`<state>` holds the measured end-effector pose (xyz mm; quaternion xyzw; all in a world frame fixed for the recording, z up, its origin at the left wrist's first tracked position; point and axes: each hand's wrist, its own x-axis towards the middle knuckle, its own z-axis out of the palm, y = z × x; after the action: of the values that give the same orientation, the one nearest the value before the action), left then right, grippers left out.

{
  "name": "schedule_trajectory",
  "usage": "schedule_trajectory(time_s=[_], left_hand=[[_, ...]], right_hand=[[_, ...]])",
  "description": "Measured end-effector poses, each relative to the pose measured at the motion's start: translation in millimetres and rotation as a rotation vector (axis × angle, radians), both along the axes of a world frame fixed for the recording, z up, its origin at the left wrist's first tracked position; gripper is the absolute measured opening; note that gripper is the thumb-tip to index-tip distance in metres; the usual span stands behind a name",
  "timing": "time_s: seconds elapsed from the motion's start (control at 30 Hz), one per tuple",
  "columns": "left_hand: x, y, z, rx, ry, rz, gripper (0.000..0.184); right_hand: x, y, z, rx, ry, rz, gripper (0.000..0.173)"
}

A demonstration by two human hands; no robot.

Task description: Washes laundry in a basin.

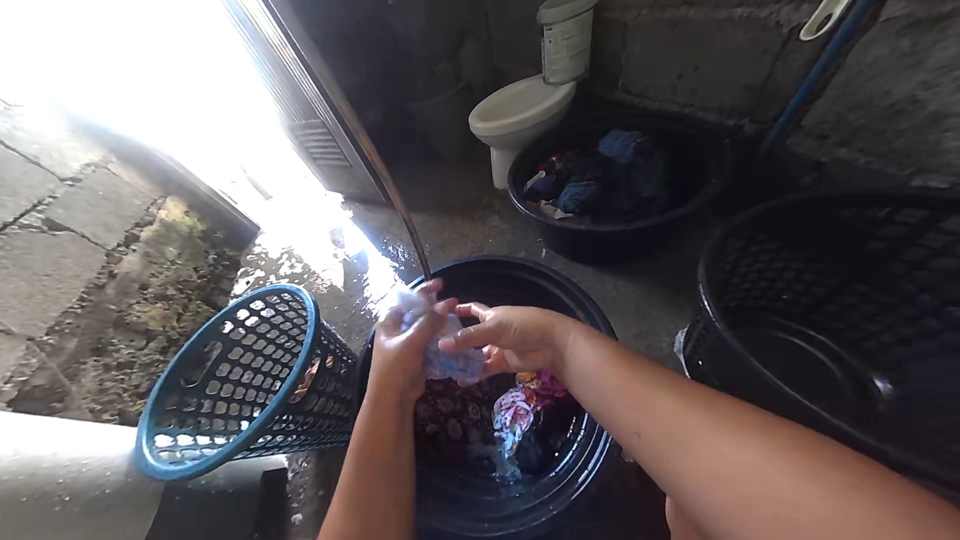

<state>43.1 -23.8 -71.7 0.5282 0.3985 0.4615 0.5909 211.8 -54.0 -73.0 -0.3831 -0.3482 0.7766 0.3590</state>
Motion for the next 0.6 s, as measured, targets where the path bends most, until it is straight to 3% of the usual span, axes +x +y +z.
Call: schedule_trajectory(time_s=[0.07, 0.13, 0.2, 0.27, 0.4, 0.43, 0.6], left_hand=[[7, 1, 14, 0.108, 0.068, -0.236, 0.041], [14, 7, 20, 0.083, -0.028, -0.383, 0.052], [19, 16, 21, 0.014, -0.122, -0.452, 0.063], [24, 25, 19, -0.028, -0.131, -0.494, 0.062], [30, 30, 14, -0.128, -0.059, -0.46, 0.027], [32, 30, 15, -0.166, -0.038, -0.447, 0.027], [40, 28, 18, -0.271, 0.043, -0.325, 0.041]], right_hand=[[0, -1, -11, 0.066, 0.139, 0.078, 0.034], [1, 0, -9, 0.133, 0.242, 0.173, 0.014], [2, 0, 0, 0.13, 0.231, 0.18, 0.015], [3, 1, 3, 0.088, 0.125, 0.185, 0.011], [2, 8, -5, 0.102, 0.043, 0.219, 0.005], [2, 9, -7, 0.128, 0.019, 0.226, 0.007], [-8, 6, -1, 0.078, -0.233, 0.136, 0.012]])
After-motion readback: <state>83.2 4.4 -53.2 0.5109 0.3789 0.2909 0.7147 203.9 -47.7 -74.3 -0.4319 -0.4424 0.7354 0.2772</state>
